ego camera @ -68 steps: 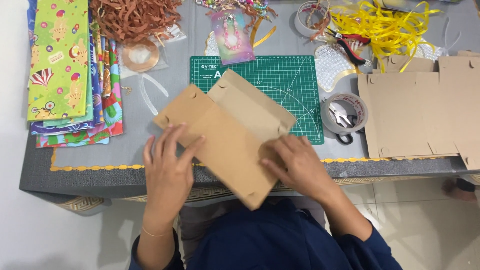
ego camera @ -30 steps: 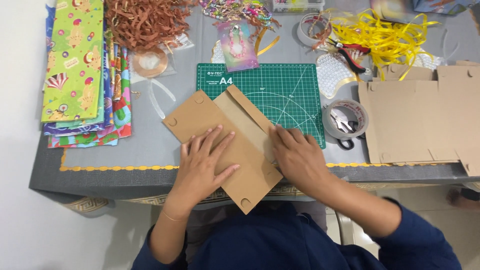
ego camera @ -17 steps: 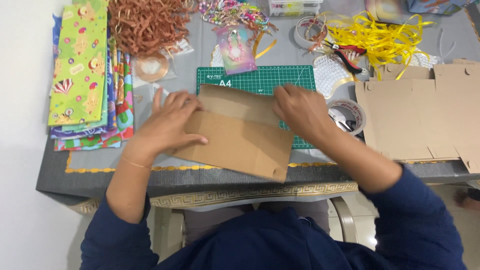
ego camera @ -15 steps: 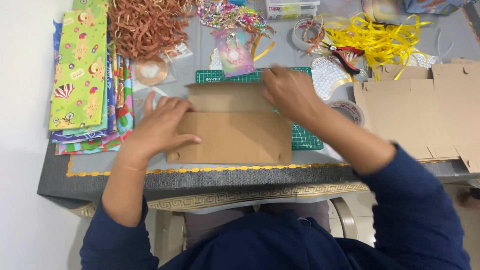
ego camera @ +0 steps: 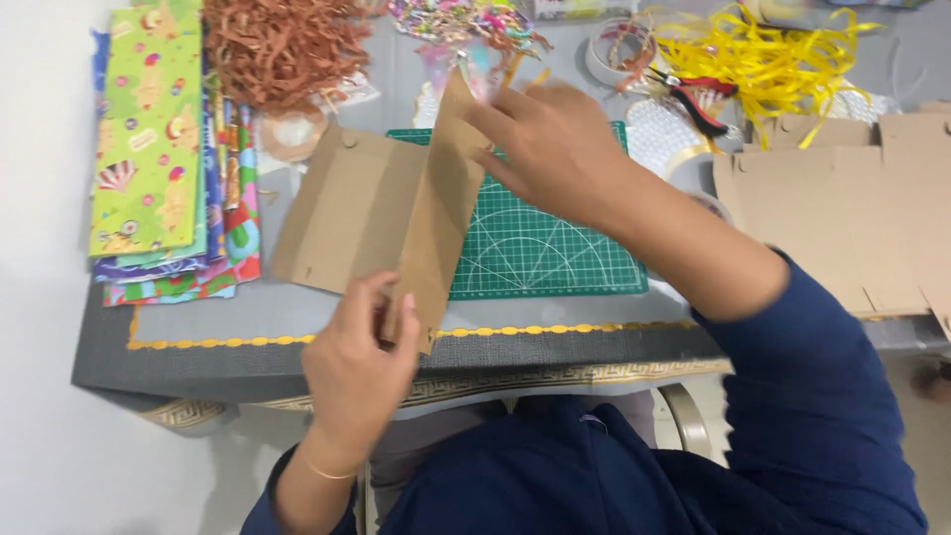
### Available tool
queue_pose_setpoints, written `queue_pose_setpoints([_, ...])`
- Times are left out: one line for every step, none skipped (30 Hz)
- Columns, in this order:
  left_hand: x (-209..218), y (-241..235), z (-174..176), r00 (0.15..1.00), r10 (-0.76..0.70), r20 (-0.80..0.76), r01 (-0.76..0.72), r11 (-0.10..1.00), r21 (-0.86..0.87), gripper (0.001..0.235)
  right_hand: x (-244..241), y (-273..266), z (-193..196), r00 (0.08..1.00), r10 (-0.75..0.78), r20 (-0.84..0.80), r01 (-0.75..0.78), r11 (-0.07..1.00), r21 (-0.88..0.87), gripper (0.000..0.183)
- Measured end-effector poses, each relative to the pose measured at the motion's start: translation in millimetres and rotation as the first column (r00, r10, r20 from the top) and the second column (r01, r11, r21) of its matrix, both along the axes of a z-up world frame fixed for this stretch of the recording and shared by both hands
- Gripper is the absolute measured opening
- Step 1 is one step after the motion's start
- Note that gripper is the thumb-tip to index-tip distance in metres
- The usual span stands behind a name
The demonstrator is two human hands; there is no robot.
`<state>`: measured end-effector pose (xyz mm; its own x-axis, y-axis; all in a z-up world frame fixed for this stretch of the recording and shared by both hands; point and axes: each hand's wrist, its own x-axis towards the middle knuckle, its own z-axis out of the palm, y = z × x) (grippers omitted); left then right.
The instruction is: The person ties a yellow ribbon around a small blue gift box, then places a beaded bracelet onto a holographic card and inserts it into a clear plastic sleeve. Finally, the person folds a flat cardboard box on a green cutting mat.
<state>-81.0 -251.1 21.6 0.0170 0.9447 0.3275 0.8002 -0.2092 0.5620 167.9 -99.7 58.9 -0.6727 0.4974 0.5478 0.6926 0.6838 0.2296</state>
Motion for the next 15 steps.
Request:
queue_pose_setpoints([11.1,-3.4,1.0,0.990,-0.063,-0.124,0.086,0.978,0.188,0.017,21.7,-20.7,-10.3,0.980,-0.176,0.089,0.184,0.978,-0.102,0.031])
queue_pose_setpoints([22.6,-5.9,2.4,0.962,-0.102,-0.255,0.193,0.912,0.361,0.015,43.5,-41.6,-19.7,0.922,-0.336,0.191,0.370,0.911,-0.183,0.032])
queue_pose_setpoints([33.5,-5.4,-5.4,0.961,-0.118,-0.251,0.206,0.910,0.360,0.015,57.4,-62.4,-27.9,0.916,-0.350,0.195,0.385,0.905,-0.183,0.032])
queue_pose_setpoints([45.2,-5.0,-12.8,0.927,-0.177,-0.330,0.301,0.877,0.375,0.027,71.2,-82.4,-35.5,0.874,-0.455,0.173,0.478,0.867,-0.137,0.040])
queue_pose_setpoints([56.8,-4.9,-20.2,0.884,-0.229,-0.408,0.393,0.836,0.382,0.040,84.4,-102.8,-43.1,0.821,-0.552,0.147,0.567,0.818,-0.094,0.048])
queue_pose_setpoints([69.1,0.2,-23.1,0.884,-0.235,-0.404,0.396,0.835,0.381,0.040,91.0,-114.2,-50.3,0.817,-0.556,0.150,0.572,0.815,-0.094,0.048])
queue_pose_setpoints([80.7,5.0,-26.2,0.850,-0.241,-0.469,0.457,0.781,0.427,0.032,96.8,-125.8,-57.7,0.806,-0.578,0.124,0.592,0.786,-0.178,0.049])
queue_pose_setpoints([92.2,8.1,-29.9,0.817,-0.231,-0.528,0.506,0.727,0.465,0.025,102.3,-136.1,-64.9,0.799,-0.592,0.103,0.596,0.759,-0.263,0.051])
queue_pose_setpoints([102.9,13.5,-34.1,0.822,-0.228,-0.523,0.498,0.733,0.464,0.025,110.3,-138.9,-74.0,0.803,-0.586,0.110,0.592,0.762,-0.263,0.051])
queue_pose_setpoints([112.2,19.6,-38.3,0.788,-0.202,-0.582,0.542,0.677,0.498,0.010,117.2,-139.0,-82.6,0.816,-0.575,0.057,0.563,0.771,-0.297,0.041])
queue_pose_setpoints([120.9,25.9,-42.1,0.752,-0.171,-0.637,0.586,0.617,0.525,0.009,123.7,-139.0,-91.0,0.826,-0.563,0.004,0.533,0.779,-0.330,0.035])
queue_pose_setpoints([125.9,30.1,-51.2,0.755,-0.162,-0.635,0.577,0.625,0.526,0.009,126.8,-138.6,-90.3,0.833,-0.553,0.006,0.523,0.786,-0.329,0.035])
queue_pose_setpoints([131.3,34.6,-60.0,0.709,-0.176,-0.683,0.640,0.569,0.517,0.010,130.3,-137.8,-89.3,0.849,-0.528,0.002,0.509,0.818,-0.270,0.028])
queue_pose_setpoints([136.3,39.7,-68.6,0.656,-0.191,-0.731,0.703,0.506,0.499,0.011,133.5,-138.2,-88.8,0.862,-0.508,-0.002,0.496,0.842,-0.212,0.022])
queue_pose_setpoints([138.9,39.4,-74.2,0.656,-0.188,-0.731,0.701,0.511,0.498,0.011,134.9,-138.1,-83.1,0.865,-0.502,-0.002,0.490,0.845,-0.213,0.022])
